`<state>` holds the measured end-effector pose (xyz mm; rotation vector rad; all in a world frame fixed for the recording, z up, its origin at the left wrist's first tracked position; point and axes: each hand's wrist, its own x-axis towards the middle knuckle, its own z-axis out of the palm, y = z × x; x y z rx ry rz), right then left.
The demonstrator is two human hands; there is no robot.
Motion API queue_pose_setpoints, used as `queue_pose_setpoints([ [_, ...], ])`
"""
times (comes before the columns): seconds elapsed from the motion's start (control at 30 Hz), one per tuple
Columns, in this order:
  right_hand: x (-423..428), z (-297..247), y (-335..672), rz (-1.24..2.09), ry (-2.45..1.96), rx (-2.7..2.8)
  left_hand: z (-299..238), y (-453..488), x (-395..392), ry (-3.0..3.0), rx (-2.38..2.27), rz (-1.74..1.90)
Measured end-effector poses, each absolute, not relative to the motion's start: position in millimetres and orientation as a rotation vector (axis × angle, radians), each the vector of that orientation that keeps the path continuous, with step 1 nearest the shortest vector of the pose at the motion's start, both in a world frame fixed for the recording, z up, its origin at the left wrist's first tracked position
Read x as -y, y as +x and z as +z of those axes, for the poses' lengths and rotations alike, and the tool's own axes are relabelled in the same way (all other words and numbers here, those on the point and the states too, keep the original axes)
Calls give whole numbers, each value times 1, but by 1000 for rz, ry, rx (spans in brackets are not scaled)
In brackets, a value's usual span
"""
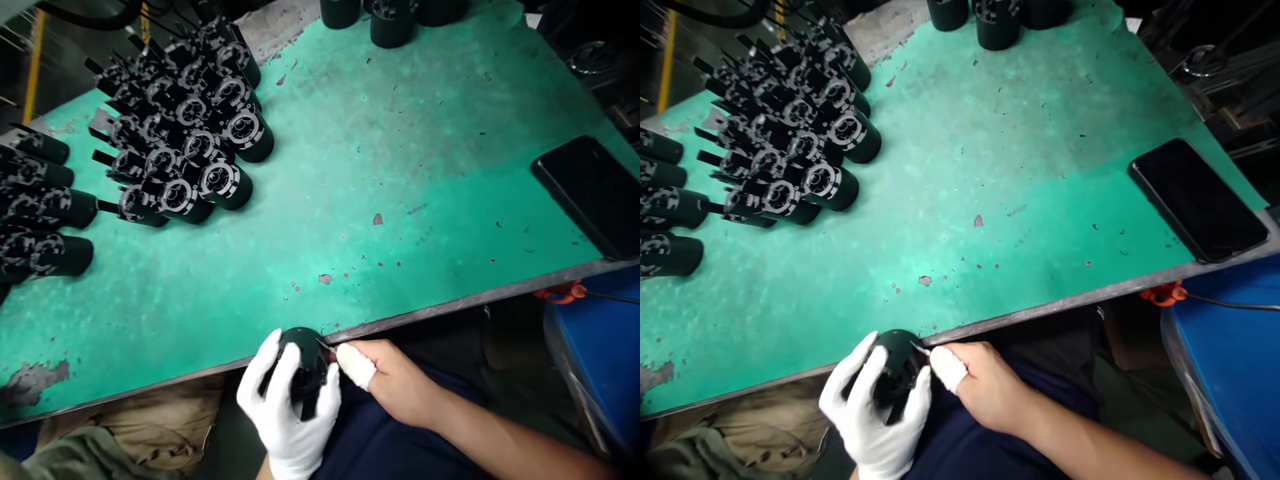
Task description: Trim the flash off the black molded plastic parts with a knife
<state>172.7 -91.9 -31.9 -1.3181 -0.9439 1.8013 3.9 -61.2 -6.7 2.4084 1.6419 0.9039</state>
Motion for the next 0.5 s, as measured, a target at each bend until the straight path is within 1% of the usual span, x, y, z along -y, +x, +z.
queue_pose_setpoints([
  [0.23,87,-25,176,1801,-1354,1061,-17,-3,53,2501,-1507,957],
  [0.4,83,-25,175,1766,-1435,1043,-21,-2,53,2487,-1532,1041],
  [0.5,84,-26,175,1780,-1448,1035,-22,-2,54,2482,-1542,1022],
])
